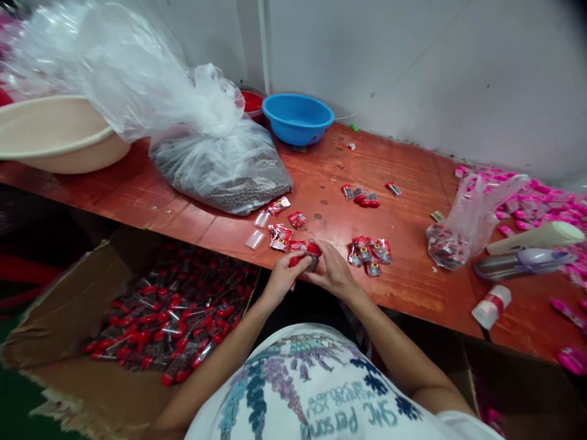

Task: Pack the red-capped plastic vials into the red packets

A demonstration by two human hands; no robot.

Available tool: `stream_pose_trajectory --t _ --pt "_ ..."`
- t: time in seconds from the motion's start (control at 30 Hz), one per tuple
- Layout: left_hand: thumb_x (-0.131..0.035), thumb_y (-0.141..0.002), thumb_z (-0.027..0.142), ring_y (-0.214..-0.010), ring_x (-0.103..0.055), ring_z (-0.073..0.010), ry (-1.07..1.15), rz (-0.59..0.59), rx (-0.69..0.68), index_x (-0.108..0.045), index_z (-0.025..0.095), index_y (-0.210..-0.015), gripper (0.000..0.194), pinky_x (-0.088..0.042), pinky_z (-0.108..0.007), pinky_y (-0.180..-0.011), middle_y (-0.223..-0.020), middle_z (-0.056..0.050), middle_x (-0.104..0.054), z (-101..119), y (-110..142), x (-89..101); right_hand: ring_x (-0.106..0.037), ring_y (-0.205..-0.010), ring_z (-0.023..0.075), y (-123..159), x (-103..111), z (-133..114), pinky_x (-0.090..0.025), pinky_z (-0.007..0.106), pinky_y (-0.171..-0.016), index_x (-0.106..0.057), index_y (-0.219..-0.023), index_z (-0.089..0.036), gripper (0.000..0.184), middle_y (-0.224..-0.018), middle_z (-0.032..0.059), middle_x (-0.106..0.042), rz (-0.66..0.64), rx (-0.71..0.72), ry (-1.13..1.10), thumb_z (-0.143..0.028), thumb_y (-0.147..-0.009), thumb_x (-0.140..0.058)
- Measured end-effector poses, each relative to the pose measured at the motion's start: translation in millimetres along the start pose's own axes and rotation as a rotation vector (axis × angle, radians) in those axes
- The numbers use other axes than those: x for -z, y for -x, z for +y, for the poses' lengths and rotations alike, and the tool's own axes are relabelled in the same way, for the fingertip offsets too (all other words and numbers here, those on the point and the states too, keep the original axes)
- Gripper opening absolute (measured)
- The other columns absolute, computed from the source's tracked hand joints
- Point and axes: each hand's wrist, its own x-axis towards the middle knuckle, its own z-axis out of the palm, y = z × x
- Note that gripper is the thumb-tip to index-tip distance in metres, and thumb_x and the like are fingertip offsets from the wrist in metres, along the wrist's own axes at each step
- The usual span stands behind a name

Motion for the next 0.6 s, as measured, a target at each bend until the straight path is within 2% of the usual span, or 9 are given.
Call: stream_pose_trajectory --t 0.1,0.23,0.4,0.5,0.6 --pt "-0.056 -0.078 0.057 -0.029 -0.032 -0.0033 0.100 -0.132 0.110 -0.066 0.012 -0.094 0.048 -0.023 -0.016 -0.026 -0.048 0.005 -0.048 6.6 -1.1 1.9 -0.048 -0.123 0.0291 4.7 4.6 -4.6 -0.037 0.045 -0.104 -0.032 -0.141 -0.020 0.084 -0.133 0.0150 -0.050 0.004 -0.041 -0.030 -0.039 -0.070 -0.073" --pt "-0.057 -0.078 0.056 -0.034 -0.043 -0.0047 0.241 -0.272 0.266 -0.065 0.009 -0.090 0.049 -0.024 -0.015 -0.027 -0.059 -0.004 -0.062 6.7 1.9 0.0 -0.055 -0.113 0.0275 12.0 2.1 -11.5 -0.044 0.040 -0.097 -0.040 -0.134 -0.021 0.076 -0.122 0.0118 -0.058 0.029 -0.059 -0.057 -0.039 -0.067 -0.073" --pt "-0.059 -0.078 0.055 -0.038 -0.050 -0.0069 0.273 -0.261 0.326 -0.064 0.007 -0.086 0.049 -0.024 -0.014 -0.028 -0.067 -0.011 -0.068 -7.1 9.2 -3.8 -0.060 -0.101 0.0253 25.7 -3.3 -11.5 -0.048 0.037 -0.088 -0.047 -0.128 -0.022 0.069 -0.112 0.0101 -0.062 0.025 -0.120 -0.094 -0.039 -0.067 -0.072" --pt "-0.060 -0.076 0.055 -0.046 -0.060 -0.0119 0.295 -0.252 0.326 -0.064 0.009 -0.091 0.048 -0.026 -0.014 -0.027 -0.072 -0.012 -0.069 -13.9 12.9 -6.6 -0.055 -0.112 0.0265 36.3 -6.5 -8.6 -0.044 0.040 -0.095 -0.045 -0.131 -0.021 0.074 -0.123 0.0122 -0.056 -0.001 -0.180 -0.194 -0.039 -0.066 -0.075" --pt "-0.059 -0.078 0.054 -0.054 -0.063 -0.0139 0.357 -0.201 0.245 -0.063 0.012 -0.102 0.048 -0.031 -0.015 -0.029 -0.080 -0.011 -0.070 -18.8 16.6 -12.6 -0.048 -0.122 0.0282 45.0 -13.2 -8.1 -0.043 0.042 -0.098 -0.040 -0.136 -0.023 0.089 -0.135 0.0130 -0.047 0.002 -0.384 -0.468 -0.044 -0.060 -0.079"
